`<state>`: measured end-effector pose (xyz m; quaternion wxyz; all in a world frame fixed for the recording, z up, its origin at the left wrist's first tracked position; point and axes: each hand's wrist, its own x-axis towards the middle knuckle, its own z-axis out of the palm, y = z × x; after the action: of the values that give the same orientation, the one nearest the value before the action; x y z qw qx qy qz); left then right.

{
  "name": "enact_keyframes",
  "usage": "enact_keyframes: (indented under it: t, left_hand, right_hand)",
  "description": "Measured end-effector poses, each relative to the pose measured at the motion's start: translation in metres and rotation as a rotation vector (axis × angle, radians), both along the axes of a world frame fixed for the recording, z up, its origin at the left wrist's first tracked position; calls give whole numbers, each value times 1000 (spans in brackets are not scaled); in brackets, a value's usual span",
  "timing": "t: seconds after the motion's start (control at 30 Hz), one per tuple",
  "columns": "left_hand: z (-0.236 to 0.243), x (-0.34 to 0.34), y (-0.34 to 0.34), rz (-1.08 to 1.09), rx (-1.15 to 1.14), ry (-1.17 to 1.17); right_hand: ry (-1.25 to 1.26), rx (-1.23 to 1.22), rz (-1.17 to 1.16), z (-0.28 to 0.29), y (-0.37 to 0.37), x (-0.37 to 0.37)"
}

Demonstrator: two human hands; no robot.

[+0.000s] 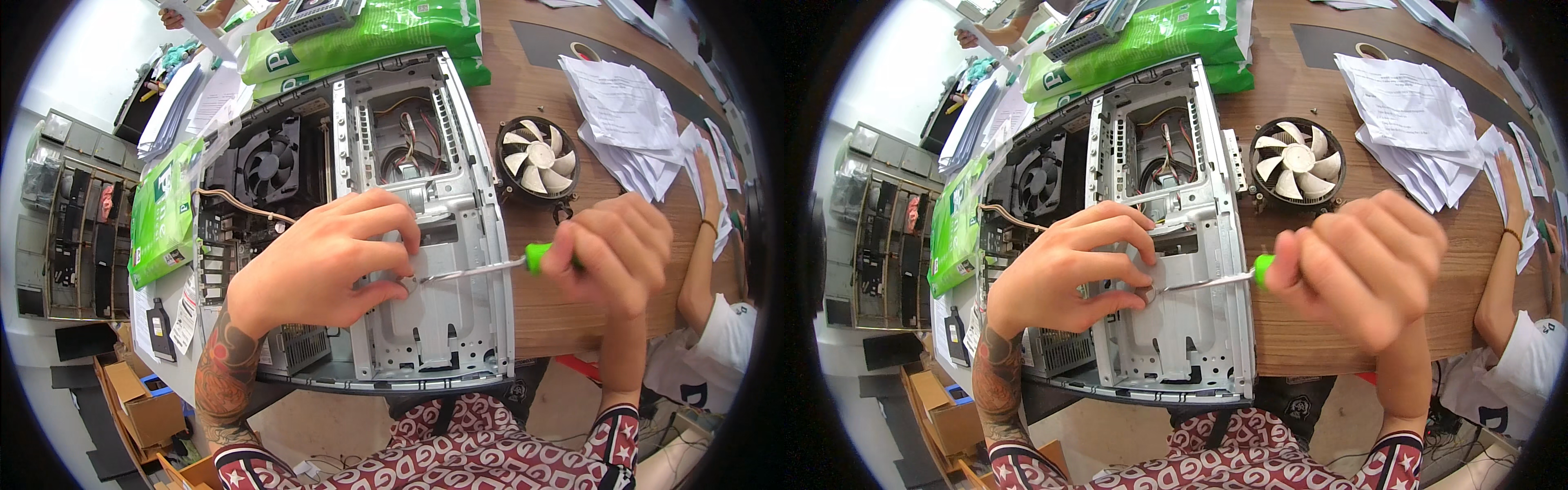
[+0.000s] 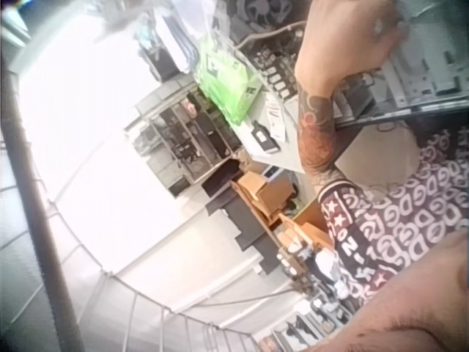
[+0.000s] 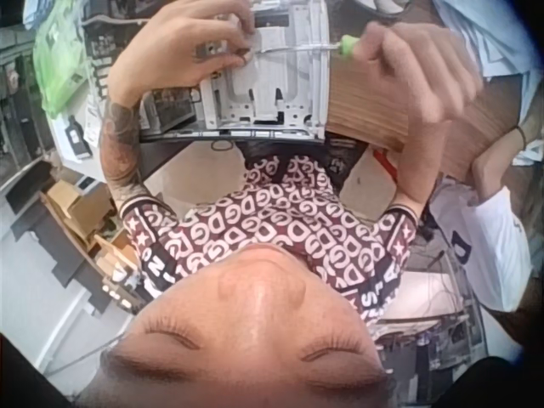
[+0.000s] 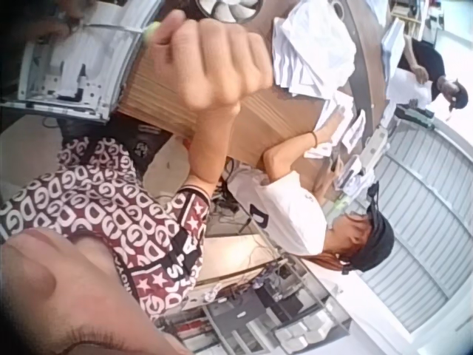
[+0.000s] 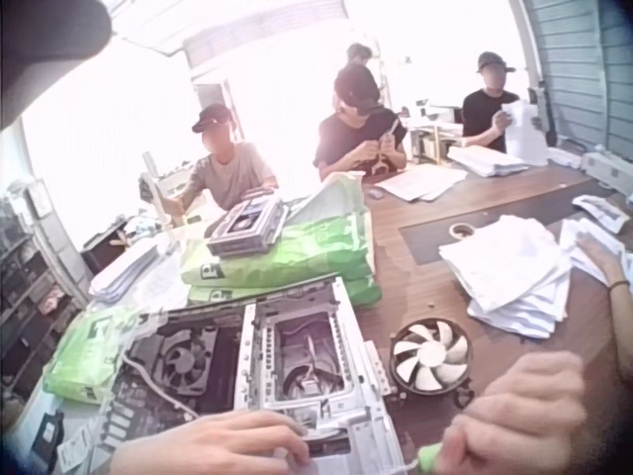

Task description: The person works inside an open computer tower, using a screwdriver to unscrew and secure components including the internal fan and mounting brackets.

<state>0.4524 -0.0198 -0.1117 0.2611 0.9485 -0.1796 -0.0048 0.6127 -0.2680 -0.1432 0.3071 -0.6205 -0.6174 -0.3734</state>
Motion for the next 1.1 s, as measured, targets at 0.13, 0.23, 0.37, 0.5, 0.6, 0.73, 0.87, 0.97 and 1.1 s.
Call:
enact_keyframes:
  t: [0.13,0.23,0.37,0.5,0.6,0.73,0.87,0.97,1.1]
  left_hand:
    - [-1,0,1,11,15,-11]
    - [-1,1,2,9,-5,-8]
    - [-1,0,1,12,0,-15]
    - [-2,2,2,1,-33,-19]
    - [-1,0,3,4,-26,-16]
    - [0,2,1,1,-21,-12]
    - [-2,1,1,16,-35,4]
    - [-2,1,2,0,-80,38]
    - [0,1,-1,-3,-25,20]
  right_hand:
    - [19,24,2,-4,11,-15]
    - [7,26,-23,0,3,-8]
    - [-16,1,-32,-1,-3,0]
    - [4,24,-42,-4,8,-13]
    - [23,11,-50,-1,5,-10]
    - [-21,47,-60,0,0,-1]
    - [25,-9,-65,-6,7,-13]
    - [20,-4,-62,-3,8,-14]
    - [5,-1,-55,3,-3,-1]
